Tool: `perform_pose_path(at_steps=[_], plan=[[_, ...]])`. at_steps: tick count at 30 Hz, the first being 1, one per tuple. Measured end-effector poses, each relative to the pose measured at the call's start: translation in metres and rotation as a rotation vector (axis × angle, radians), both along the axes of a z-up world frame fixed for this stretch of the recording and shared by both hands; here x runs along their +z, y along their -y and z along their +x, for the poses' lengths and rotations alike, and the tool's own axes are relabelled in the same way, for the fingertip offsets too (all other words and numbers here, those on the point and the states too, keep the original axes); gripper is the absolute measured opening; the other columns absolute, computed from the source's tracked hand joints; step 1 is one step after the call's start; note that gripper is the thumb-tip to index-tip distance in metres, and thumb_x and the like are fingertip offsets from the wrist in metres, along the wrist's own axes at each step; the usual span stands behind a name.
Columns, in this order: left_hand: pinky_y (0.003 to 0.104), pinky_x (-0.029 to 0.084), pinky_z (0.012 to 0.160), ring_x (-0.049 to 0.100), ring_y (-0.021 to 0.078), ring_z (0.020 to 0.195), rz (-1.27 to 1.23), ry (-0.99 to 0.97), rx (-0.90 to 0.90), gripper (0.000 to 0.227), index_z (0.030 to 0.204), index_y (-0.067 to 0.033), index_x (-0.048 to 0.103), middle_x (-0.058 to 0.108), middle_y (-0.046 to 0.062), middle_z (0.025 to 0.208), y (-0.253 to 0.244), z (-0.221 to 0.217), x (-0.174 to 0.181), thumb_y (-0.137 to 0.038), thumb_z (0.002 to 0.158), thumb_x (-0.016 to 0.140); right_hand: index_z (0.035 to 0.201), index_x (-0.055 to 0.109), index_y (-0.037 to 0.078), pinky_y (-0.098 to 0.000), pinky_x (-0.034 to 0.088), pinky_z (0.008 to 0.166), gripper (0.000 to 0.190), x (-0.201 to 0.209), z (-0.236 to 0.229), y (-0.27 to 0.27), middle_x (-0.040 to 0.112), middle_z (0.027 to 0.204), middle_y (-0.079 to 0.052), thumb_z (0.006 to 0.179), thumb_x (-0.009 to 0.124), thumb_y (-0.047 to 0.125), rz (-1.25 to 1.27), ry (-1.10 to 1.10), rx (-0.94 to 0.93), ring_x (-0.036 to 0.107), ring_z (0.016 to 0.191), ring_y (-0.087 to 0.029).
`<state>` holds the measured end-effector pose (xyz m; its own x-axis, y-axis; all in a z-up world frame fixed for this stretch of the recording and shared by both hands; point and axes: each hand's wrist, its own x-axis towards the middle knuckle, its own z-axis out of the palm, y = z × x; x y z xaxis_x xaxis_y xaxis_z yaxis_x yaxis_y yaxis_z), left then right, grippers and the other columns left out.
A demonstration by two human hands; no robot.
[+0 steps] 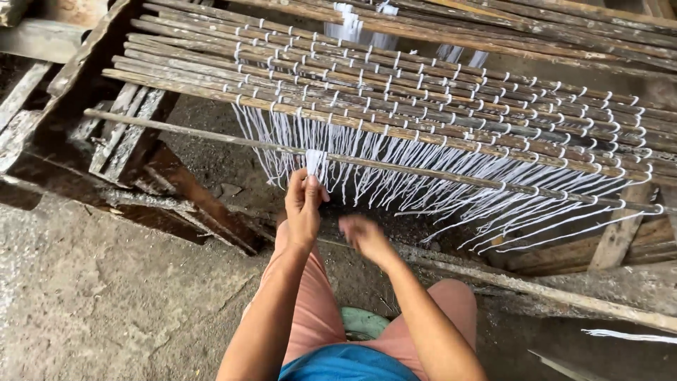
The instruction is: The person is manually looping white cotton wicks around a series of horizontal wooden rods on a large frame to prepare them for candle making.
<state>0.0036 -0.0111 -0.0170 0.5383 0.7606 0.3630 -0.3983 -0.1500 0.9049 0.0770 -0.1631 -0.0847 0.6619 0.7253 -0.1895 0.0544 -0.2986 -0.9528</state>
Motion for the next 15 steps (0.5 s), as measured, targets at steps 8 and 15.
perform_pose_path(at_steps=[8, 15], plan=[[0.03, 0.047, 0.073, 0.052, 0.0137, 0.074, 0.082, 0.041, 0.057, 0.02, 0.108, -0.0083, 0.069, 0.062, 0.007, 0.078, -0.002, -0.008, 0.017, -0.021, 0.109, 0.053, 0.107, 0.066, 0.011, -0.0266, 0.045, 0.083, 0.017, 0.114, 0.001, -0.08, 0.061, 0.095, -0.001, 0.092, 0.073, 0.017, 0.56, 0.047, -0.09, 0.06, 0.086, -0.011], [0.035, 0.051, 0.089, 0.062, 0.0149, 0.093, 0.069, 0.089, 0.054, 0.018, 0.098, -0.0046, 0.069, 0.07, 0.011, 0.102, -0.001, -0.008, 0.025, -0.016, 0.106, 0.057, 0.101, 0.076, 0.009, -0.0205, 0.049, 0.061, 0.015, 0.101, 0.007, -0.083, 0.071, 0.089, -0.004, 0.088, 0.082, 0.013, 0.461, 0.224, -0.133, 0.06, 0.071, -0.007]])
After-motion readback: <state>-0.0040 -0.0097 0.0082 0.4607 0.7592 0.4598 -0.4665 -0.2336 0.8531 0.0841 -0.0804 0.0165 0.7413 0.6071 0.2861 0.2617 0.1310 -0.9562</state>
